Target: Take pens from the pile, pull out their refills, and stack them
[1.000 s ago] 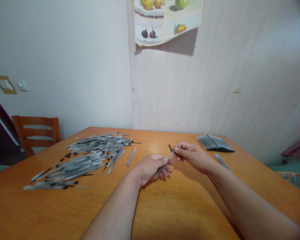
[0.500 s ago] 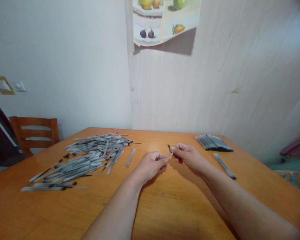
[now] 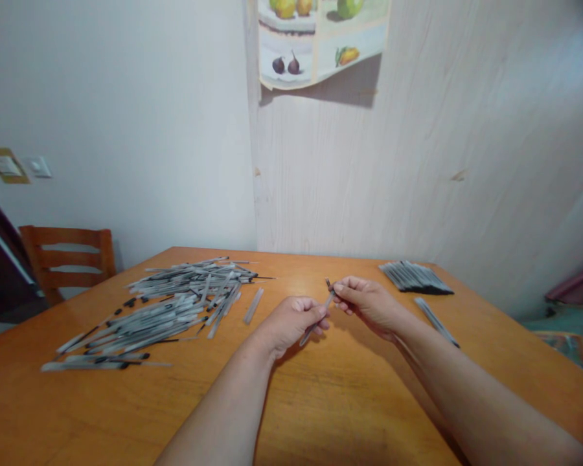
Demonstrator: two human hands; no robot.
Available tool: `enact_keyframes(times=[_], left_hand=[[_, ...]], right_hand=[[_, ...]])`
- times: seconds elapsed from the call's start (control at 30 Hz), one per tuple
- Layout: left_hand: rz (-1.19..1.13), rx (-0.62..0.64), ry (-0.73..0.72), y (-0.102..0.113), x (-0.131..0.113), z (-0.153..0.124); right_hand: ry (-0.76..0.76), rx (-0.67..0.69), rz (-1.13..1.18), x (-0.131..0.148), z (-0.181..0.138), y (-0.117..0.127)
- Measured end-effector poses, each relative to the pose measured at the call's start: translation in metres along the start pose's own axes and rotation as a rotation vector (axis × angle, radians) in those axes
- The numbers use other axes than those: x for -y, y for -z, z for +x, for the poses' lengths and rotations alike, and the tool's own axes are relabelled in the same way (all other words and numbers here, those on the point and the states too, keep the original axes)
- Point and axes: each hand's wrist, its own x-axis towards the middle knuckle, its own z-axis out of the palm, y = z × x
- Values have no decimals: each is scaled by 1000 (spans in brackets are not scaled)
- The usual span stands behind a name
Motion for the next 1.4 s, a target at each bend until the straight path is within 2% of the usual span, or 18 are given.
enact_keyframes(times=[0.13,0.4,0.53,0.73,0.9,1.4], left_hand=[[70,-91,-48,-3,-1,1],[362,-249,-169,-3,4,7],[250,-214,-137,-5,1,6],[70,-58,-73,-2,-1,2],[9,-2,-21,0,0,0],[252,-221,-145,-4,3,6]], right_hand=[[9,-30,-51,-2,0,-4],[12,-187,-144,-12,2,-15],[32,-151,-70,-10,3,-13],[10,-14,131,-9,3,-3],[13,-17,146,-8,2,-4],[38,-149,15,-13,3,-17]])
